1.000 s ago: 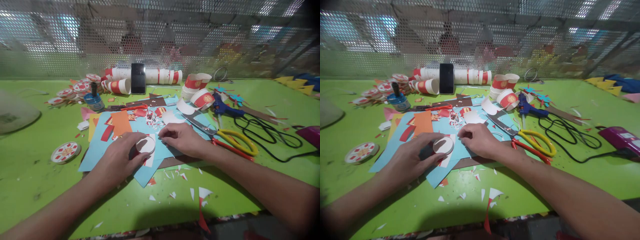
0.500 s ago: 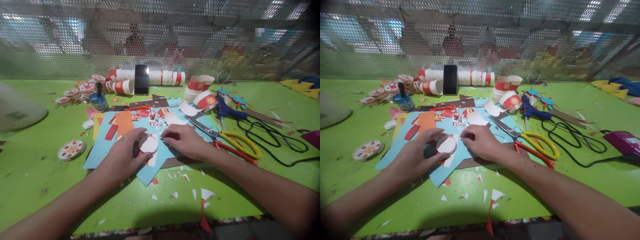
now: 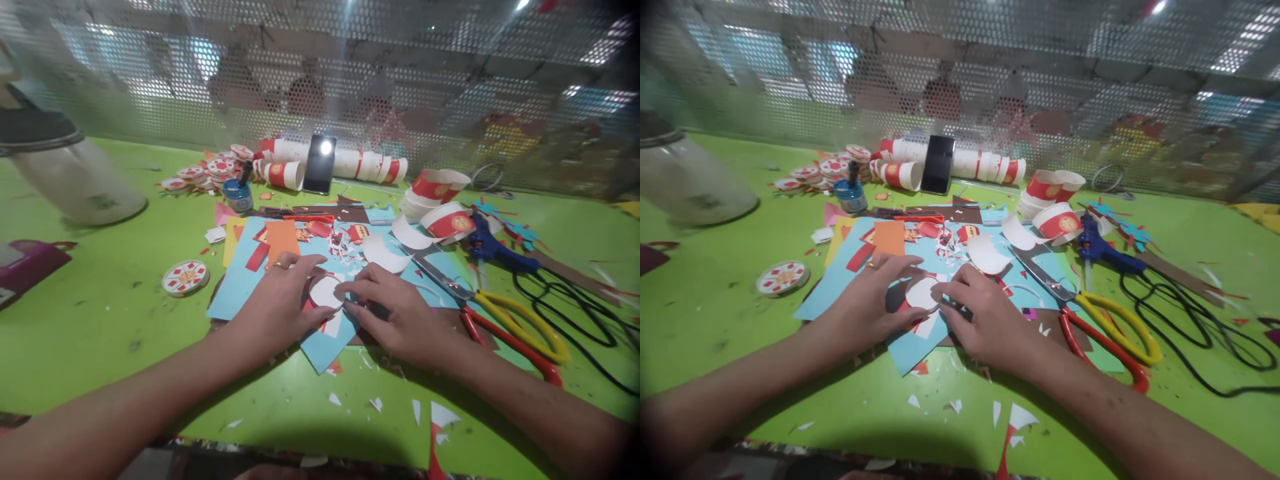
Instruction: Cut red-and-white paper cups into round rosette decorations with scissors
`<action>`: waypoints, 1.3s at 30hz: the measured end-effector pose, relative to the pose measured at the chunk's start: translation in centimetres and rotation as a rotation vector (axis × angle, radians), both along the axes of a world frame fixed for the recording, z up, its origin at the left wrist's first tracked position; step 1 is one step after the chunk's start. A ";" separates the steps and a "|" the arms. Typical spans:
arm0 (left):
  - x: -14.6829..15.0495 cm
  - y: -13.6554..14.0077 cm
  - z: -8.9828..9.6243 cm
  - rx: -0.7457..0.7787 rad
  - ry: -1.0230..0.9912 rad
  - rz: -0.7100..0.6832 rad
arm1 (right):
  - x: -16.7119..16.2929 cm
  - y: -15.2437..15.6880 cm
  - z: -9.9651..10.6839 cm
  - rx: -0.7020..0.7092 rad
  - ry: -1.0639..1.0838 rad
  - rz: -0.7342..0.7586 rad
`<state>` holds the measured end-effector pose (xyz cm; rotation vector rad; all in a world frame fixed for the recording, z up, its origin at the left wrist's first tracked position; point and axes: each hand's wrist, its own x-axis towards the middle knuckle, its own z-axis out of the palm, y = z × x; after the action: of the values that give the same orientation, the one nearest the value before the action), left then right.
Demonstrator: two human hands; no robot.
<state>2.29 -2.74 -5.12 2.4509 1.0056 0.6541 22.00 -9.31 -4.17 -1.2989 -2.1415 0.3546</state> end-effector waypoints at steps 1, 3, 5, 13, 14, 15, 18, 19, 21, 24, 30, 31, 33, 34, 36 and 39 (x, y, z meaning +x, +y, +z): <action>0.0 -0.1 0.1 0.011 -0.003 -0.004 | -0.1 0.0 -0.1 0.000 -0.019 0.010; 0.1 -0.2 0.2 0.022 -0.005 -0.007 | -0.1 0.0 -0.3 0.003 -0.028 0.026; 0.1 -0.2 0.3 0.026 -0.007 0.000 | -0.1 0.0 -0.4 0.009 -0.007 0.033; -0.1 -0.1 0.1 -0.073 -0.066 0.007 | 0.1 0.0 -0.4 -0.002 0.036 0.049; -0.1 -0.1 0.1 -0.078 -0.067 0.011 | 0.1 0.0 -0.4 -0.004 0.042 0.051; -0.1 -0.1 0.1 -0.082 -0.066 0.014 | 0.1 0.1 -0.4 -0.007 0.046 0.052; 0.0 -0.1 0.2 -0.087 -0.054 0.018 | 0.1 0.1 -0.4 -0.022 0.036 0.047; 0.0 -0.1 0.2 -0.086 -0.049 0.018 | 0.1 0.0 -0.4 -0.025 0.027 0.042; 0.0 0.0 0.1 -0.078 -0.041 0.019 | 0.0 0.0 -0.2 -0.029 0.011 0.033; 0.0 0.0 0.0 -0.053 -0.031 0.018 | 0.0 0.2 0.2 -0.050 0.046 0.012; 0.0 0.1 -0.1 -0.038 0.005 0.036 | 0.4 0.8 0.6 -0.114 0.182 -0.207; -0.1 0.1 -0.1 -0.039 0.008 0.040 | 0.5 0.8 0.6 -0.107 0.177 -0.207; -0.1 0.1 -0.1 -0.047 0.013 0.045 | 0.5 0.9 0.5 -0.088 0.158 -0.187; -0.1 0.1 -0.1 -0.052 0.016 0.048 | 0.6 0.9 0.4 -0.078 0.152 -0.176; -0.1 0.2 -0.1 -0.066 0.025 0.056 | 0.7 0.8 0.3 -0.061 0.156 -0.162; -0.1 0.4 -0.2 -0.083 0.039 0.067 | 0.9 0.8 0.3 -0.038 0.187 -0.196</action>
<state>2.18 -2.36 -5.35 2.3756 1.1113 0.5754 22.91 -8.46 -3.91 -1.4250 -1.8439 0.4189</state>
